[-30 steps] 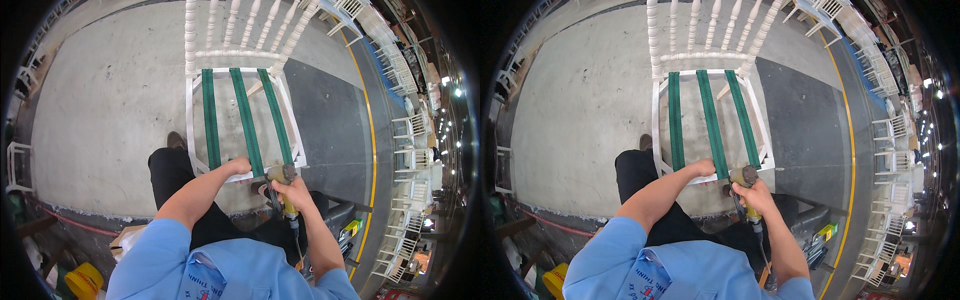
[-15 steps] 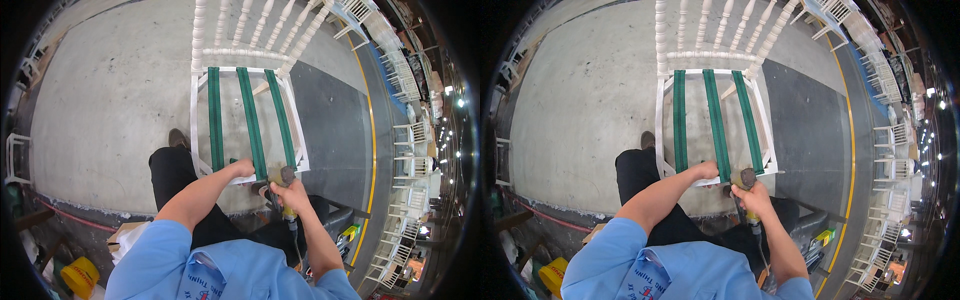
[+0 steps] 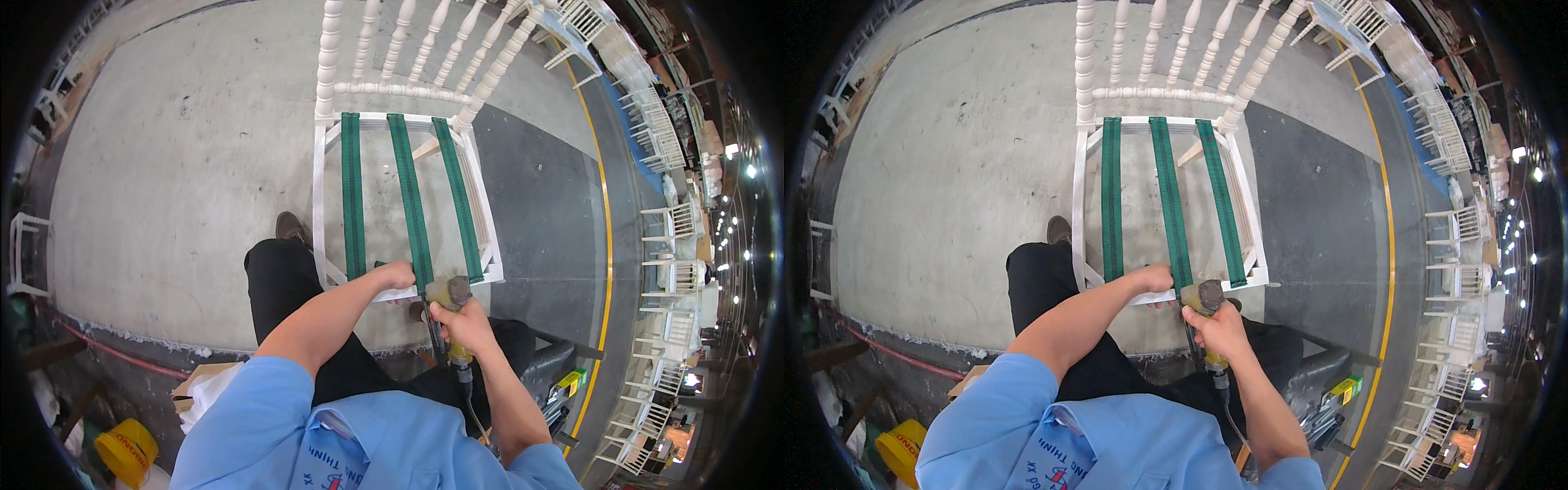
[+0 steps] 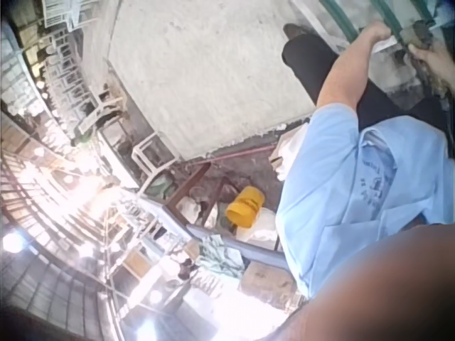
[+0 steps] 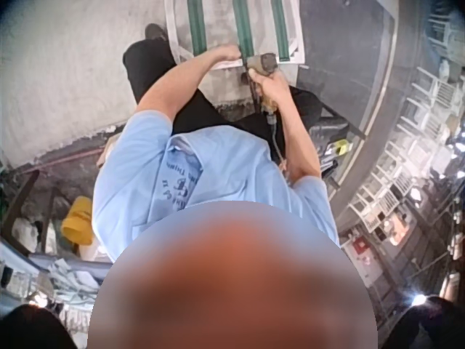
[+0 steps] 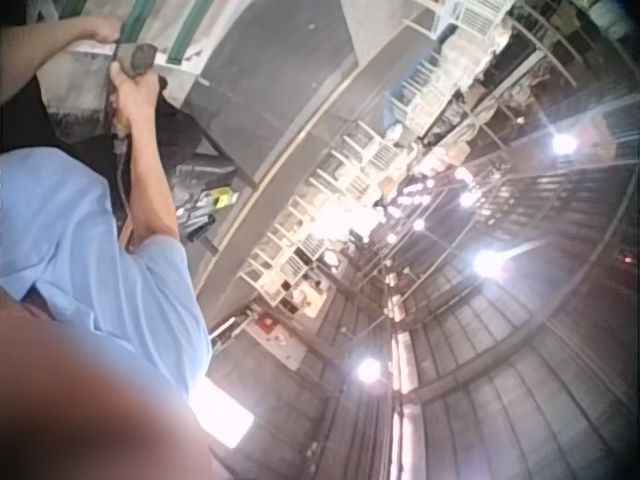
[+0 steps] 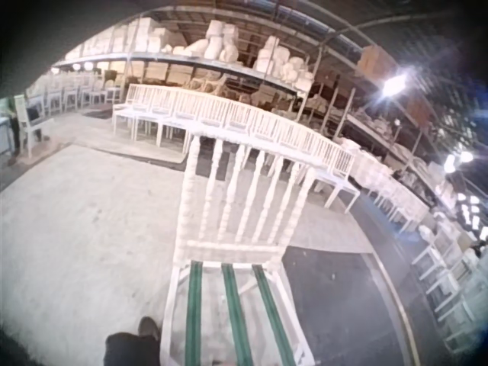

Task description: The person attaches green fabric slings to the seat frame of a white wooden chair. They position each sling, secure it with a pneumatic staple gun, and trim excess fabric with scissors. The process is repeated for multiple slings across the chair seat.

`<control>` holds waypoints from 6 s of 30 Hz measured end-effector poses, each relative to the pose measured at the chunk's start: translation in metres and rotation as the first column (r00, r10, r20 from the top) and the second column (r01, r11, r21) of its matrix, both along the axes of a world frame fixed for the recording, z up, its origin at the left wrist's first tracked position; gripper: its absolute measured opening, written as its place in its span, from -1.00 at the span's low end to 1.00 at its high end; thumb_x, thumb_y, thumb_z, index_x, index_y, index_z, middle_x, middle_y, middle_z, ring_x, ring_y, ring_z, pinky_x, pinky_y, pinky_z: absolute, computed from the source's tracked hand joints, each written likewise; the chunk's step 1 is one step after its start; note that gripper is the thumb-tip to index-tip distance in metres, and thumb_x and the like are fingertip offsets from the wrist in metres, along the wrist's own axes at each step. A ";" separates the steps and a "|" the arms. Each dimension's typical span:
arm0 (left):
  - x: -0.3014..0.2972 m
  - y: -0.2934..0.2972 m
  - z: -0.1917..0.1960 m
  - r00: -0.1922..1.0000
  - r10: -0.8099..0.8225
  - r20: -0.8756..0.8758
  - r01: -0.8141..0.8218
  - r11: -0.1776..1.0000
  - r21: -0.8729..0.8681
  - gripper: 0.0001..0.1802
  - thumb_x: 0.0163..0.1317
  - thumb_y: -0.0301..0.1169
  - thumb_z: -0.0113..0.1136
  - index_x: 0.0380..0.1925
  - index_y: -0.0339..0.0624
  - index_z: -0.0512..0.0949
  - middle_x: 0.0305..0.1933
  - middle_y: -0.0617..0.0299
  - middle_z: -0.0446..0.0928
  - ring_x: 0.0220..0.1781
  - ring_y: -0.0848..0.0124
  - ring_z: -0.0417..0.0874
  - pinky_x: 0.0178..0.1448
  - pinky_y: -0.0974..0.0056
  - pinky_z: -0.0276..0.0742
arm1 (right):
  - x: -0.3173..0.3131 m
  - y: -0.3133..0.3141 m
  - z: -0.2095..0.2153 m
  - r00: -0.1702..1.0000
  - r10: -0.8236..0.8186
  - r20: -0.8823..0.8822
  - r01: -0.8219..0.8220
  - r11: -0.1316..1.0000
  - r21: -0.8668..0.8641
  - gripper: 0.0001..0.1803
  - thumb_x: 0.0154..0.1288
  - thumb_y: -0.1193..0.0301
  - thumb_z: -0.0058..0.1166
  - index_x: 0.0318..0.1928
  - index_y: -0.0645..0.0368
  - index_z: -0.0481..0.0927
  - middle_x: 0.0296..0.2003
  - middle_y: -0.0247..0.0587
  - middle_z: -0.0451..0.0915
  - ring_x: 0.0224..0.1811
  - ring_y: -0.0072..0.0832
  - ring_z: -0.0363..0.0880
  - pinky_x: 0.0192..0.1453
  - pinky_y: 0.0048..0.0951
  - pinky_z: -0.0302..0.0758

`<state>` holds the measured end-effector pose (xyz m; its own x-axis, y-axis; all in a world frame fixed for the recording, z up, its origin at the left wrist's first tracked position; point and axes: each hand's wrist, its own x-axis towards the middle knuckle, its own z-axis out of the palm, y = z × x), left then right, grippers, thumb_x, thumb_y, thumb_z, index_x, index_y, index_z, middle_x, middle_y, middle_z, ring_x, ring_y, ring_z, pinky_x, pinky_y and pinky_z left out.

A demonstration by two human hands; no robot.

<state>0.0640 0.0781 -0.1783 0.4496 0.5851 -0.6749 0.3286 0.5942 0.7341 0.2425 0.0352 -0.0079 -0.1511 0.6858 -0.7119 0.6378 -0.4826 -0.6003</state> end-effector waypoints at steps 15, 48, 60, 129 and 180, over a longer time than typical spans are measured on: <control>0.037 -0.112 0.054 0.905 0.414 -0.092 -0.399 0.905 0.147 -0.64 0.51 -0.33 0.17 0.26 -0.03 0.53 0.03 0.12 0.67 -0.08 0.24 0.76 -0.11 0.04 0.68 | 0.101 -0.030 0.055 0.858 -0.252 -0.448 0.361 0.916 0.177 -0.73 0.50 0.37 0.32 0.00 0.36 0.69 -0.22 -0.19 0.74 -0.58 -0.54 0.56 -0.51 -0.45 0.49; 0.005 -0.025 0.057 0.659 0.701 0.273 -0.643 0.713 -0.280 -0.63 0.62 -0.24 0.09 0.15 -0.32 0.60 0.00 0.06 0.80 -0.21 0.43 0.79 -0.37 0.30 0.58 | 0.036 0.018 -0.014 0.989 -0.042 -0.143 0.045 0.999 0.017 -0.63 0.43 0.18 0.41 -0.07 0.26 0.72 -0.43 -0.35 0.66 -0.55 -0.56 0.59 -0.49 -0.42 0.52; -0.001 -0.021 0.059 0.641 0.711 0.287 -0.617 0.701 -0.358 -0.67 0.62 -0.27 0.07 0.09 -0.32 0.61 -0.04 0.06 0.80 -0.16 0.37 0.80 -0.29 0.26 0.64 | 0.020 0.012 -0.010 0.998 -0.016 -0.060 0.019 0.999 0.044 -0.61 0.42 0.18 0.42 0.01 0.25 0.73 -0.42 -0.36 0.68 -0.56 -0.57 0.60 -0.49 -0.43 0.52; -0.019 -0.052 0.093 0.682 0.570 0.457 -0.491 0.821 -0.291 -0.65 0.62 -0.26 0.12 0.09 -0.35 0.66 -0.04 0.09 0.81 -0.22 0.45 0.77 -0.28 0.32 0.71 | 0.172 -0.010 0.013 0.765 0.405 0.501 -0.643 0.437 0.629 -0.31 0.12 0.04 0.55 0.22 -0.01 0.62 -0.09 -0.06 0.66 0.02 -0.02 0.64 0.12 -0.04 0.45; 0.103 -0.135 0.055 0.926 0.298 -0.233 -0.079 0.755 0.651 -0.62 0.38 -0.14 0.35 -0.04 -0.25 0.72 0.00 -0.10 0.69 0.07 -0.08 0.73 0.12 -0.05 0.62 | 0.374 -0.229 0.022 0.547 -0.557 0.626 0.044 0.765 0.642 -0.40 0.19 0.45 0.41 0.27 0.20 0.62 0.13 0.11 0.60 0.25 0.11 0.58 0.33 0.00 0.52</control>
<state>0.1669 -0.0569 -0.1229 0.1203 0.9700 -0.2113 0.5284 0.1176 0.8408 0.6168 -0.1937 0.0141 0.5431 0.8391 0.0306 0.8292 -0.5302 -0.1767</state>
